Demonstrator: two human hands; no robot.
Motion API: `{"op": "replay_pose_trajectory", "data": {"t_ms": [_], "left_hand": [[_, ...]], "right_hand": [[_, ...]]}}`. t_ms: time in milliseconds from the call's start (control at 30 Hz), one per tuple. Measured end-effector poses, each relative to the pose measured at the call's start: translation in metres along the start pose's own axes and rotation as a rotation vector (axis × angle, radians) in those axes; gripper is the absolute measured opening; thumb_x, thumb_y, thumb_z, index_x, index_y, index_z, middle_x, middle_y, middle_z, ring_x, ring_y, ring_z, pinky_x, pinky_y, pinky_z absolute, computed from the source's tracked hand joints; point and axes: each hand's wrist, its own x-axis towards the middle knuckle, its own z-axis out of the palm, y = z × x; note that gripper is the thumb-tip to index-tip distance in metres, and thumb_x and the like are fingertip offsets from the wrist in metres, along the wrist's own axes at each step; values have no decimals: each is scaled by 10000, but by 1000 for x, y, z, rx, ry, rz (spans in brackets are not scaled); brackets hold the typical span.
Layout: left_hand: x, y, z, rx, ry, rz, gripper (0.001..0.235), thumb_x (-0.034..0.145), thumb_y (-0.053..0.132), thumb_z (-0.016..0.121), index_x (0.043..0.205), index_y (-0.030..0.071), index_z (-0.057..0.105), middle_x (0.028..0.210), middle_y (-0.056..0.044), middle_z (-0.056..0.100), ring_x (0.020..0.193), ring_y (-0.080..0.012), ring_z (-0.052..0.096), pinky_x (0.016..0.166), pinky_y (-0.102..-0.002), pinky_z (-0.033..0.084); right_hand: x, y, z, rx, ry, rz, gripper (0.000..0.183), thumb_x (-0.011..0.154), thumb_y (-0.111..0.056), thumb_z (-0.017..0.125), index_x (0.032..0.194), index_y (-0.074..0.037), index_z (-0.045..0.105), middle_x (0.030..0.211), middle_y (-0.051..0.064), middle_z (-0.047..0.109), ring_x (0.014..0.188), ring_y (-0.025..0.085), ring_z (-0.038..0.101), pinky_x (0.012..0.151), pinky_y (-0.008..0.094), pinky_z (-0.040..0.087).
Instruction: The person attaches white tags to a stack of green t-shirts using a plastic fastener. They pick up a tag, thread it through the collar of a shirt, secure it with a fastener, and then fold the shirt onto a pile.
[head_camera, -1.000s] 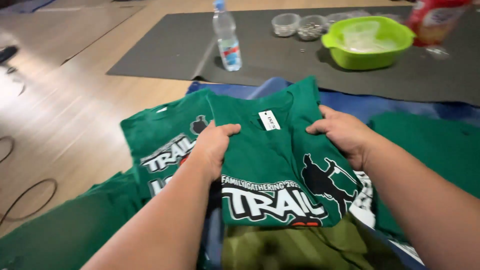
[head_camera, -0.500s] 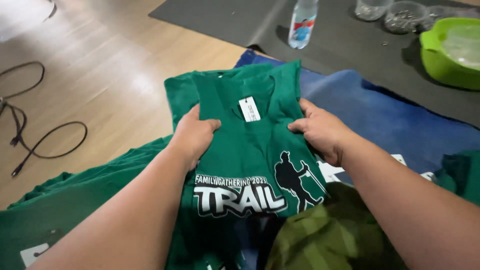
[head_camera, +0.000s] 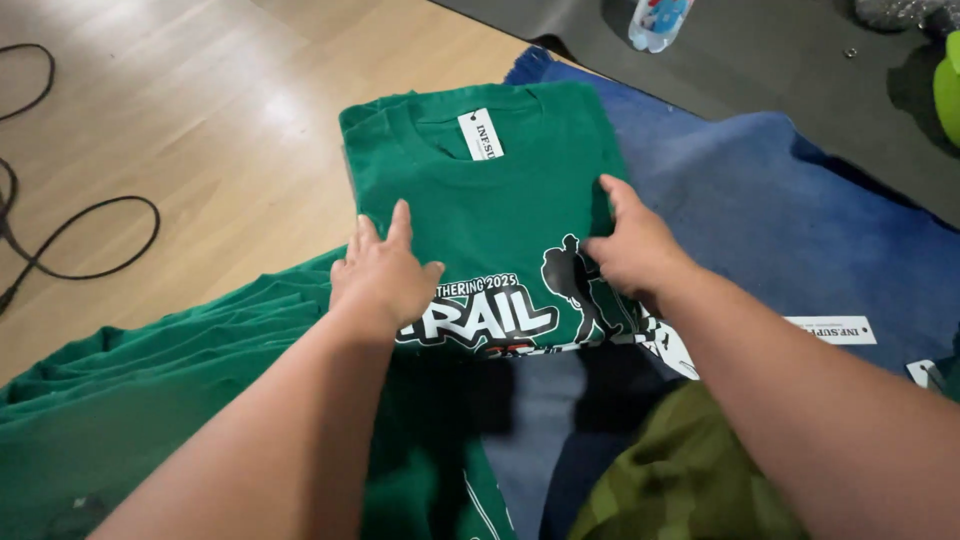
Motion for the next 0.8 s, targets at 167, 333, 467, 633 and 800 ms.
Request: {"op": "replay_pose_trajectory", "data": {"t_ms": [167, 333, 467, 633, 800], "left_hand": [[5, 2, 5, 65, -41, -6, 862, 994, 512, 489, 1679, 308, 8, 1726, -204, 62, 1587, -403, 132, 1251, -543, 181], [12, 8, 21, 141, -57, -31, 883, 986, 528, 521, 1675, 324, 7, 1730, -203, -17, 1590, -425, 34, 1251, -562, 136], [-12, 31, 34, 351, 169, 39, 626, 1039, 237, 399, 1648, 183, 268, 1750, -143, 71, 1594, -387, 60, 1238, -611, 80], [-51, 59, 67, 313, 202, 216, 600, 1032, 95, 271, 1631, 68, 262, 1689, -169, 274, 1561, -357, 242, 1240, -554, 155], [-68, 92, 82, 101, 184, 196, 669, 959, 94, 390, 1620, 112, 288, 1698, -151, 237, 1555, -404, 221, 1239, -559, 153]], "right_hand": [[-15, 10, 12, -114, 36, 31, 853, 877, -250, 726, 1614, -323, 303, 1363, 189, 650, 1311, 348, 585, 1088, 485, 491], [-35, -5, 8, -182, 12, 88, 821, 933, -243, 665, 1633, -337, 247, 1410, 206, 613, 1322, 378, 575, 1104, 510, 475], [-52, -16, -4, -251, -132, -1, 745, 953, -107, 437, 1645, -193, 175, 1399, 327, 573, 1349, 459, 533, 1135, 567, 437], [-78, 14, -19, -392, -201, -7, 695, 936, -106, 390, 1611, -254, 309, 1395, 236, 603, 1323, 416, 578, 1091, 534, 483], [-104, 46, -46, -420, -103, 119, 464, 913, -209, 537, 1352, -283, 669, 1265, 118, 745, 1235, 356, 669, 1069, 477, 528]]}}
